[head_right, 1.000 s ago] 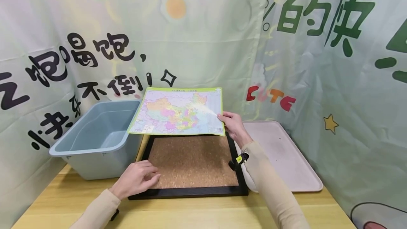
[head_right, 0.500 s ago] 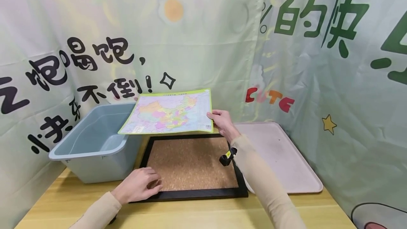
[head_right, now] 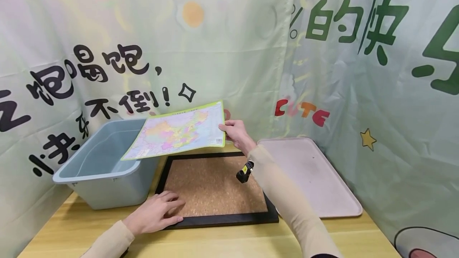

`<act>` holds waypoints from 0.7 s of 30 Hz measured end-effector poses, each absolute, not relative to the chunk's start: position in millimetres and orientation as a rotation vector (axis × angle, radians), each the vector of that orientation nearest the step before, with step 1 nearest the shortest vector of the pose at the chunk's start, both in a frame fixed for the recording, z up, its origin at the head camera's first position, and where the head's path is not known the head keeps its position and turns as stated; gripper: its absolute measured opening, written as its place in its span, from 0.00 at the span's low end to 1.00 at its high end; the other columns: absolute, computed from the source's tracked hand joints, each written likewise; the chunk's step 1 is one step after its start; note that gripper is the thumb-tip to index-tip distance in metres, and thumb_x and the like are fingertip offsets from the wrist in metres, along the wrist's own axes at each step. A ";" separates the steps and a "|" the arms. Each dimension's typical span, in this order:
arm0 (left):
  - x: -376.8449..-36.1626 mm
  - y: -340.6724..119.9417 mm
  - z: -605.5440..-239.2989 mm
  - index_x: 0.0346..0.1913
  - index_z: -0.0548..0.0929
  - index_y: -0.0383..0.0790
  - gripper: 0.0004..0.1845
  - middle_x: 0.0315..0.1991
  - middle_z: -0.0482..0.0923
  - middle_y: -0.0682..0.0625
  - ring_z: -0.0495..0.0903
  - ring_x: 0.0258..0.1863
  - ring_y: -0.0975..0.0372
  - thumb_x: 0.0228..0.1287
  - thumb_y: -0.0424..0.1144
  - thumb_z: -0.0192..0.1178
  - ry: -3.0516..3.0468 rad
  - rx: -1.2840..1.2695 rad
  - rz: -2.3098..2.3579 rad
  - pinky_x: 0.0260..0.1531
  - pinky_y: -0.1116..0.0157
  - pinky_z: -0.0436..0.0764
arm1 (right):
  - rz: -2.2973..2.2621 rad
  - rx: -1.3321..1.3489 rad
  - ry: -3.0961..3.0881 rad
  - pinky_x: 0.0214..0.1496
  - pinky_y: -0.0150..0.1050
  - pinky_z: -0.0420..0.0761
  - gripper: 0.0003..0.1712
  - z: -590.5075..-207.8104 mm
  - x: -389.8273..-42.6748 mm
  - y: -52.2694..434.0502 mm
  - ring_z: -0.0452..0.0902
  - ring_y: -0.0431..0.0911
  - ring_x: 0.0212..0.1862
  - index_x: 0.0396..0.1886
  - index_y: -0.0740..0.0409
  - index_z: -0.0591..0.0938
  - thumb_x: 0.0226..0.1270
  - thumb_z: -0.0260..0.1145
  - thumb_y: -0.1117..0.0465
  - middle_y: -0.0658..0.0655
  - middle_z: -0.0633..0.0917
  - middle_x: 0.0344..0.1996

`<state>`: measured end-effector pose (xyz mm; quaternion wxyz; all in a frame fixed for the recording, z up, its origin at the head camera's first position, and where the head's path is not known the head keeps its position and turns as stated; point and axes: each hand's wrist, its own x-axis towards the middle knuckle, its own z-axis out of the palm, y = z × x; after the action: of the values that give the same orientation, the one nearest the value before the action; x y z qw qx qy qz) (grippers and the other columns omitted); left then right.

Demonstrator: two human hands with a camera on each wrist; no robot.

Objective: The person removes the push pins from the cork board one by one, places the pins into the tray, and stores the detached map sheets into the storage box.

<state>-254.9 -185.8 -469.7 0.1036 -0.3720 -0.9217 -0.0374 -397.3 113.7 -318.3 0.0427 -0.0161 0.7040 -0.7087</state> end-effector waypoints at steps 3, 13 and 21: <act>-252.3 -188.3 -469.8 0.60 0.82 0.53 0.30 0.57 0.79 0.47 0.77 0.57 0.52 0.69 0.67 0.48 -2.788 -1.066 -0.114 0.51 0.48 0.78 | -2.156 -0.039 2.165 0.37 0.35 0.83 0.19 -316.7 -399.5 106.2 0.83 0.42 0.34 0.57 0.69 0.79 0.71 0.63 0.63 0.61 0.83 0.44; -251.2 -188.0 -462.2 0.62 0.81 0.51 0.31 0.62 0.76 0.41 0.75 0.60 0.45 0.67 0.67 0.50 -2.914 -1.026 -0.224 0.53 0.41 0.76 | -2.166 -0.043 2.119 0.36 0.35 0.84 0.19 -299.9 -406.5 82.2 0.84 0.42 0.32 0.57 0.67 0.81 0.70 0.64 0.63 0.67 0.84 0.51; -248.9 -187.1 -461.4 0.65 0.77 0.53 0.32 0.66 0.72 0.40 0.72 0.63 0.41 0.68 0.67 0.48 -2.977 -0.999 -0.232 0.54 0.37 0.73 | -2.164 -0.040 2.089 0.36 0.35 0.84 0.19 -294.5 -415.9 64.9 0.85 0.44 0.34 0.58 0.66 0.80 0.69 0.65 0.64 0.66 0.85 0.51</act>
<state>-248.9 -187.1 -461.4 -0.0033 -0.3173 -0.9455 -0.0737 -415.9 64.9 -294.5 0.0668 -0.0131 0.6928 -0.7179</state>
